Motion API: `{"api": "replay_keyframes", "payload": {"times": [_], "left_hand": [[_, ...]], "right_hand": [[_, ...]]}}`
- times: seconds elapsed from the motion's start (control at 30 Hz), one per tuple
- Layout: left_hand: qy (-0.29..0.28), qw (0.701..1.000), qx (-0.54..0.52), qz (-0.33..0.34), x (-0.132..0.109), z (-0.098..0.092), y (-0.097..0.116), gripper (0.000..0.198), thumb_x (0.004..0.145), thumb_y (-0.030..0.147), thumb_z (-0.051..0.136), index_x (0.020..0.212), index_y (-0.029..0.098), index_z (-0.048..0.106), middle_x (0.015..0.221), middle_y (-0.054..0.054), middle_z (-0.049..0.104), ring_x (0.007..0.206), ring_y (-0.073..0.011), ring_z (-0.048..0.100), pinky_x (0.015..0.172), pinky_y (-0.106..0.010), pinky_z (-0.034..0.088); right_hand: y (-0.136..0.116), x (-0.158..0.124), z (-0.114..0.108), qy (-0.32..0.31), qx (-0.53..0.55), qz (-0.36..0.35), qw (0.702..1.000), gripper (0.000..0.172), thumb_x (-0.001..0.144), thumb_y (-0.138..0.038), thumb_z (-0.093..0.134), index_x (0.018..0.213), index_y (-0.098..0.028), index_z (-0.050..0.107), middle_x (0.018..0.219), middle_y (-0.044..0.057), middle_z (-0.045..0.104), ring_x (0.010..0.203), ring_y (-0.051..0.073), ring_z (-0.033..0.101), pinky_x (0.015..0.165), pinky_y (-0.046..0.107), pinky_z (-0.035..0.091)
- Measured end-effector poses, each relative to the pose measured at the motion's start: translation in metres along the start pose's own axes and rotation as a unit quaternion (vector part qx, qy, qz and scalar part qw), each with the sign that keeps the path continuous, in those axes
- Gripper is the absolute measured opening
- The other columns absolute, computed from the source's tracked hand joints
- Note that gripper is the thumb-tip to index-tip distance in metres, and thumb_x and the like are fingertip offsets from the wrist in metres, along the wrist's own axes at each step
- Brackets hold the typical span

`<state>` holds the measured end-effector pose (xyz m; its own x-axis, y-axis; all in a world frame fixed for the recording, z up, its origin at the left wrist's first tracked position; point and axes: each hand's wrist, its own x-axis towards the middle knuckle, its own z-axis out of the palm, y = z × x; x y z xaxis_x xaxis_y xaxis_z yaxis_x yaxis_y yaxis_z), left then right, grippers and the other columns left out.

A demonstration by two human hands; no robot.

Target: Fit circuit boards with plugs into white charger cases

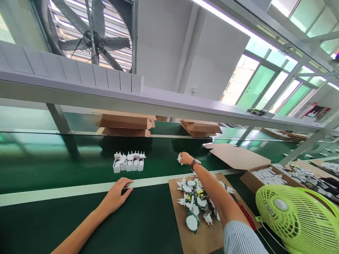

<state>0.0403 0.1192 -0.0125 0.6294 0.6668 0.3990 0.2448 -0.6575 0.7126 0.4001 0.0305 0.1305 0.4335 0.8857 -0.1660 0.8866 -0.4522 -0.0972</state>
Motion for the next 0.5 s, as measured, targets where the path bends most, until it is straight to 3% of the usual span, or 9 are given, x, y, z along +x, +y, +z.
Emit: {"api": "replay_keyframes", "payload": {"times": [0.13,0.2,0.3,0.43,0.5], "left_hand": [[-0.002,0.999,0.020,0.031,0.002,0.002,-0.007,0.030,0.092,0.042,0.051,0.103,0.021,0.069,0.101,-0.010,0.070,0.088,-0.0255,0.069,0.081,-0.040,0.059],[-0.001,0.997,0.043,0.057,0.002,0.004,-0.008,0.031,0.092,0.043,0.050,0.101,0.021,0.070,0.101,-0.011,0.071,0.094,-0.0278,0.069,0.084,-0.041,0.058],[-0.004,0.990,0.092,0.105,0.001,0.003,-0.008,0.032,0.092,0.042,0.047,0.099,0.021,0.070,0.101,-0.013,0.072,0.099,-0.0311,0.067,0.089,-0.046,0.055],[-0.020,0.976,0.138,0.169,-0.003,-0.002,0.000,0.036,0.092,0.046,0.043,0.095,0.021,0.068,0.102,-0.014,0.073,0.096,-0.0336,0.067,0.090,-0.051,0.054],[-0.032,0.972,0.144,0.185,-0.005,-0.006,0.008,0.034,0.092,0.049,0.043,0.093,0.023,0.066,0.100,-0.010,0.073,0.096,-0.0327,0.068,0.090,-0.052,0.054]], "right_hand": [[0.015,-0.047,-0.016,-0.040,-0.004,-0.029,0.999,0.013,0.090,-0.013,0.066,0.103,-0.013,0.069,0.099,0.005,0.071,0.086,0.018,0.068,0.078,0.032,0.056],[0.021,-0.081,-0.019,-0.046,-0.006,-0.044,0.998,0.021,0.078,-0.001,0.064,0.092,-0.015,0.071,0.090,0.005,0.072,0.080,0.020,0.067,0.072,0.030,0.052],[0.022,-0.136,-0.017,-0.051,-0.004,-0.051,0.997,0.026,0.066,0.002,0.063,0.082,-0.018,0.069,0.084,0.005,0.071,0.078,0.023,0.065,0.070,0.032,0.048],[0.023,-0.201,-0.014,-0.012,0.026,-0.032,0.999,0.025,0.071,-0.002,0.061,0.090,-0.017,0.065,0.103,0.010,0.070,0.095,0.028,0.063,0.084,0.037,0.047],[0.032,-0.233,-0.015,0.016,0.049,-0.011,0.999,0.024,0.076,-0.004,0.059,0.095,-0.017,0.062,0.113,0.011,0.066,0.101,0.029,0.060,0.090,0.038,0.045]]}}
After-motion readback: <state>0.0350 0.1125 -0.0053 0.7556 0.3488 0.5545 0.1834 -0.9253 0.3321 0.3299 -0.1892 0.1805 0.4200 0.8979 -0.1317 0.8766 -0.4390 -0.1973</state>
